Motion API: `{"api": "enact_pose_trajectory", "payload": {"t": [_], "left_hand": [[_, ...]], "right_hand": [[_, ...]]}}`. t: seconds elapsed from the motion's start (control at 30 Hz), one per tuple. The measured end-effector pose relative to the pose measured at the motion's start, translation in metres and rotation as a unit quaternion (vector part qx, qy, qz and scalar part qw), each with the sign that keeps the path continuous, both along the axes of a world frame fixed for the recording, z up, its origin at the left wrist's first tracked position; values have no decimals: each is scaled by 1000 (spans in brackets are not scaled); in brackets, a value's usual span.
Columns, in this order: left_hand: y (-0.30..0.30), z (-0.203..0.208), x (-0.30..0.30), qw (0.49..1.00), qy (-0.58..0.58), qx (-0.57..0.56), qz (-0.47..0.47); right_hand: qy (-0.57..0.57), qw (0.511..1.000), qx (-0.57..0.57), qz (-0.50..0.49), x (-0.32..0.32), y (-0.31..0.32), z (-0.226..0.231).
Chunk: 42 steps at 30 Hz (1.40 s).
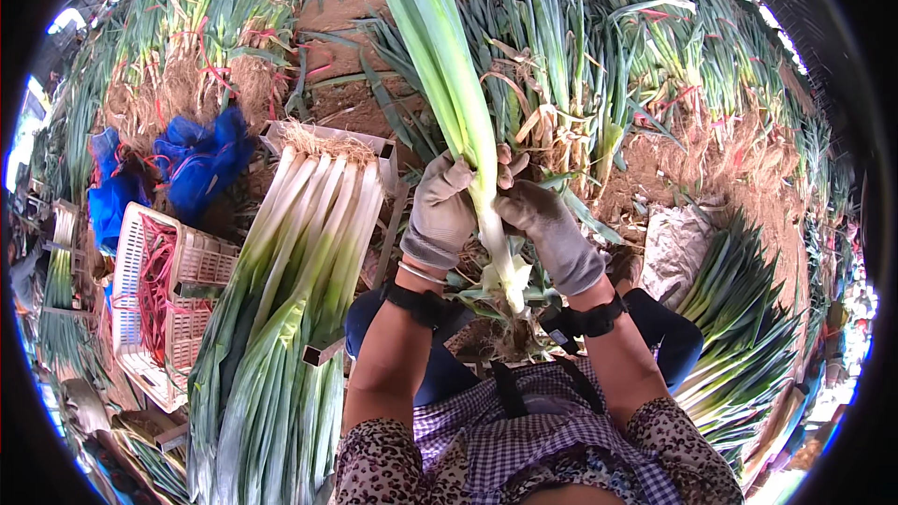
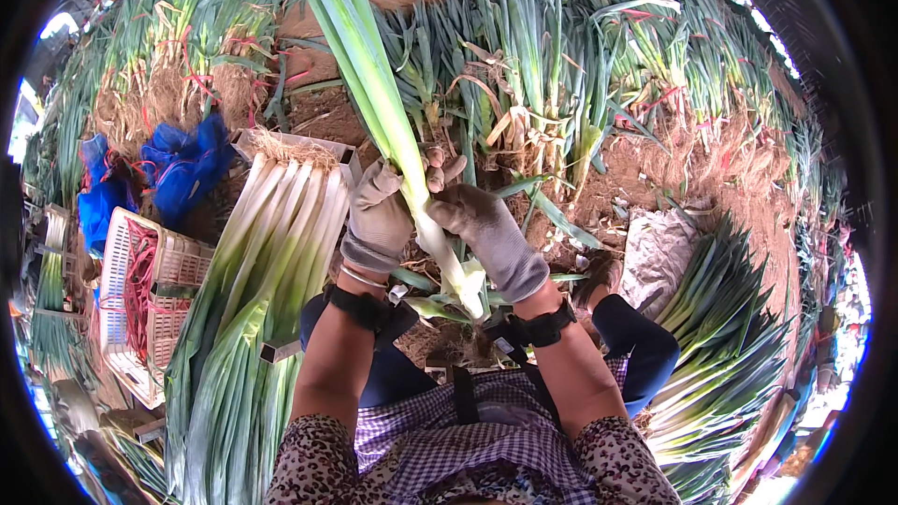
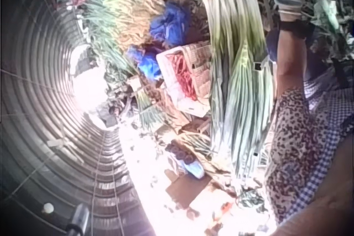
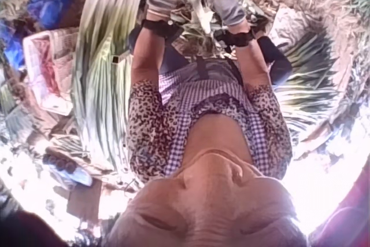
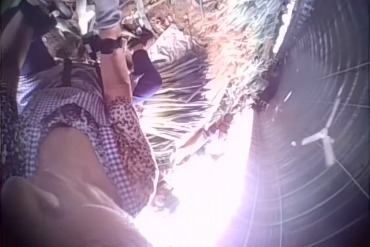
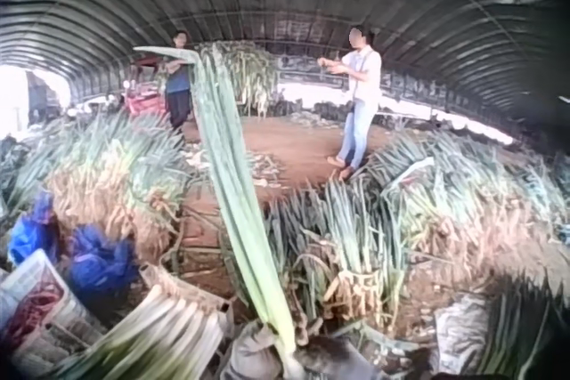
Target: The person pulls a leek from a pile, peels away the outer layers and roots by hand, and places the cleaned leek into a crate, repeating the process with a second leek.
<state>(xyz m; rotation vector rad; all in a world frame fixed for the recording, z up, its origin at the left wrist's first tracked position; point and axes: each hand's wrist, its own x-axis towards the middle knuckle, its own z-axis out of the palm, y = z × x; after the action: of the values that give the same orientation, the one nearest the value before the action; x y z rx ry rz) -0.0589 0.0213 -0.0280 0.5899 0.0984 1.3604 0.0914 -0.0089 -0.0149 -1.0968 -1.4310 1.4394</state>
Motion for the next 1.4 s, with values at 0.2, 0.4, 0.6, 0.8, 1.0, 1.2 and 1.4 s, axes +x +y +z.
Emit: {"api": "enact_pose_trajectory", "payload": {"t": [0.2,0.4,0.6,0.8,1.0,1.2,1.4], "left_hand": [[0,-6,-5,998,15,28,-46],[-1,-12,2,990,116,29,-72],[1,-1,10,994,95,-50,-21],[15,-22,14,955,171,-144,193],[9,-9,7,977,153,-134,58],[6,-9,-4,971,214,-103,-11],[7,4,-9,953,248,-143,101]], "right_hand": [[-9,998,64,26,-4,2,-2],[-171,931,228,229,27,21,-41],[-253,936,-130,207,25,8,-45],[-99,986,13,-130,-12,-4,-25],[-205,955,117,-180,-13,7,-20],[-176,967,79,-164,0,0,-24],[130,977,48,-159,4,-18,-25]]}}
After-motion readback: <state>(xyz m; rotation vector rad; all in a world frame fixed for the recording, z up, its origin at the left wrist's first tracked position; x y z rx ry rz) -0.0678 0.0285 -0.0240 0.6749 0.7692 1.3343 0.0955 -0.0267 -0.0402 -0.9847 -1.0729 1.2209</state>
